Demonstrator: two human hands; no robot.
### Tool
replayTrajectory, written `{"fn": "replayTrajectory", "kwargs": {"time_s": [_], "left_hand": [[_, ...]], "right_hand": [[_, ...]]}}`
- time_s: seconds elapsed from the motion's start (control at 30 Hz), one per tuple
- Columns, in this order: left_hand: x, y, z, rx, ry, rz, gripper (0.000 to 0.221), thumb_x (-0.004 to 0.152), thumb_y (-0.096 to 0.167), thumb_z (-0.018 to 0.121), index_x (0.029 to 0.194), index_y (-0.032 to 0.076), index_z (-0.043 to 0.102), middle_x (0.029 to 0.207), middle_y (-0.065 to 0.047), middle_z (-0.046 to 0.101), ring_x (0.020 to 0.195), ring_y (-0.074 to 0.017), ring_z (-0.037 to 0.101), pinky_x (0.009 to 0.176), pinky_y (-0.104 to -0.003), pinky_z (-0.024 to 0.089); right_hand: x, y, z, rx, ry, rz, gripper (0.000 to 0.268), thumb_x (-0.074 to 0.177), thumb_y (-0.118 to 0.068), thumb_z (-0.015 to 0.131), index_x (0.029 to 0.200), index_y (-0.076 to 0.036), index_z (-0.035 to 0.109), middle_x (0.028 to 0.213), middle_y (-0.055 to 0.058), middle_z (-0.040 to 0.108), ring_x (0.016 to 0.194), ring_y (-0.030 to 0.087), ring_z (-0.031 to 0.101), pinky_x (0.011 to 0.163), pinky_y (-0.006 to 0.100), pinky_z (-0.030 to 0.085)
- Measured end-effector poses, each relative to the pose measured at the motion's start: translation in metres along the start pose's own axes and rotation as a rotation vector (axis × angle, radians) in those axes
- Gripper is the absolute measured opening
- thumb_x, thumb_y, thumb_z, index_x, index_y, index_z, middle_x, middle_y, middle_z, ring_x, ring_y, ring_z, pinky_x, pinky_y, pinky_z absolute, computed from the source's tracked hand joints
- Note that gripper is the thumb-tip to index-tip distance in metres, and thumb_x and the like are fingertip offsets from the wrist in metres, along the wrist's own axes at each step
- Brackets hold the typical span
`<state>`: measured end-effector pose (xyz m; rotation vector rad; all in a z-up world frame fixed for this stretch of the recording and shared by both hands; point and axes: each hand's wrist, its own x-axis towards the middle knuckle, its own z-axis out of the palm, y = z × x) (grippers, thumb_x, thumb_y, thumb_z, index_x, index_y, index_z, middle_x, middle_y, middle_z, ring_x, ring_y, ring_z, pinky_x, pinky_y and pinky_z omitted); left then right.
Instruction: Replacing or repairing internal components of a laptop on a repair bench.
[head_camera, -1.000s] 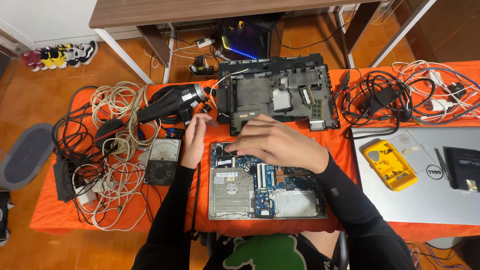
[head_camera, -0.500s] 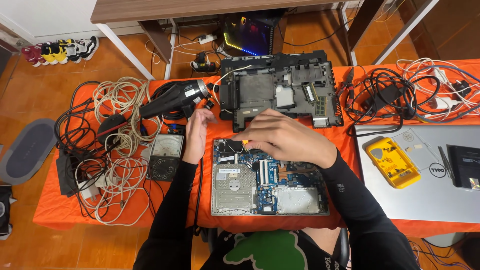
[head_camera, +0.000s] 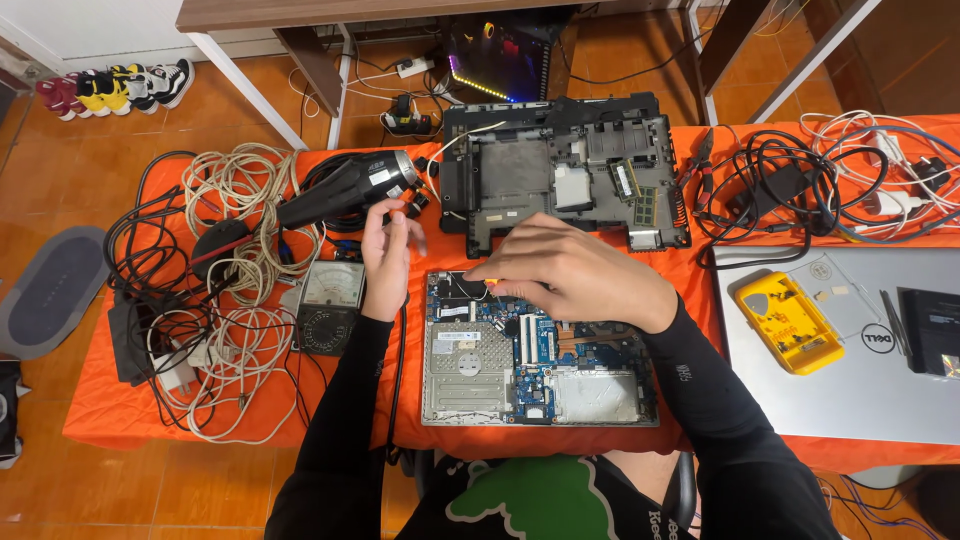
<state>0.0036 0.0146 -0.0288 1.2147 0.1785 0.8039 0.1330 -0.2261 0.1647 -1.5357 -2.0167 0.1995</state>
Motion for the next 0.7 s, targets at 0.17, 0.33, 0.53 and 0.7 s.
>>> {"fn": "replayTrajectory", "kwargs": {"time_s": [0.17, 0.33, 0.53, 0.7], "left_hand": [[0.0, 0.002, -0.002, 0.111, 0.041, 0.005, 0.027, 0.114, 0.027, 0.046, 0.128, 0.005, 0.052, 0.07, -0.004, 0.06, 0.049, -0.0052, 0.046, 0.046, -0.021, 0.033], [-0.001, 0.007, -0.002, 0.083, 0.054, -0.009, 0.032, 0.113, 0.033, 0.042, 0.128, 0.006, 0.051, 0.067, -0.004, 0.059, 0.043, -0.0022, 0.038, 0.039, -0.019, 0.027], [-0.001, 0.01, -0.001, 0.063, 0.081, -0.03, 0.038, 0.114, 0.037, 0.036, 0.126, 0.006, 0.052, 0.062, -0.002, 0.054, 0.04, -0.0026, 0.035, 0.037, -0.018, 0.027], [-0.002, 0.007, -0.003, 0.042, 0.058, -0.011, 0.041, 0.115, 0.04, 0.034, 0.126, 0.006, 0.053, 0.058, -0.001, 0.05, 0.041, -0.0041, 0.035, 0.038, -0.02, 0.026]], "right_hand": [[0.001, -0.001, -0.001, -0.031, 0.027, -0.037, 0.031, 0.092, -0.027, 0.072, 0.119, -0.011, 0.074, 0.09, 0.005, 0.07, 0.093, 0.025, 0.065, 0.099, 0.038, 0.045], [0.001, -0.001, 0.0, -0.038, 0.02, -0.046, 0.031, 0.089, -0.03, 0.074, 0.116, -0.015, 0.076, 0.091, 0.004, 0.07, 0.092, 0.024, 0.065, 0.096, 0.037, 0.046], [-0.002, 0.001, 0.002, -0.012, 0.019, -0.021, 0.032, 0.094, -0.021, 0.069, 0.125, -0.012, 0.073, 0.098, 0.004, 0.071, 0.1, 0.025, 0.063, 0.102, 0.039, 0.044], [0.0, -0.001, 0.0, -0.048, 0.01, -0.033, 0.03, 0.091, -0.025, 0.073, 0.119, -0.015, 0.075, 0.094, 0.004, 0.069, 0.096, 0.024, 0.063, 0.099, 0.038, 0.045]]}}
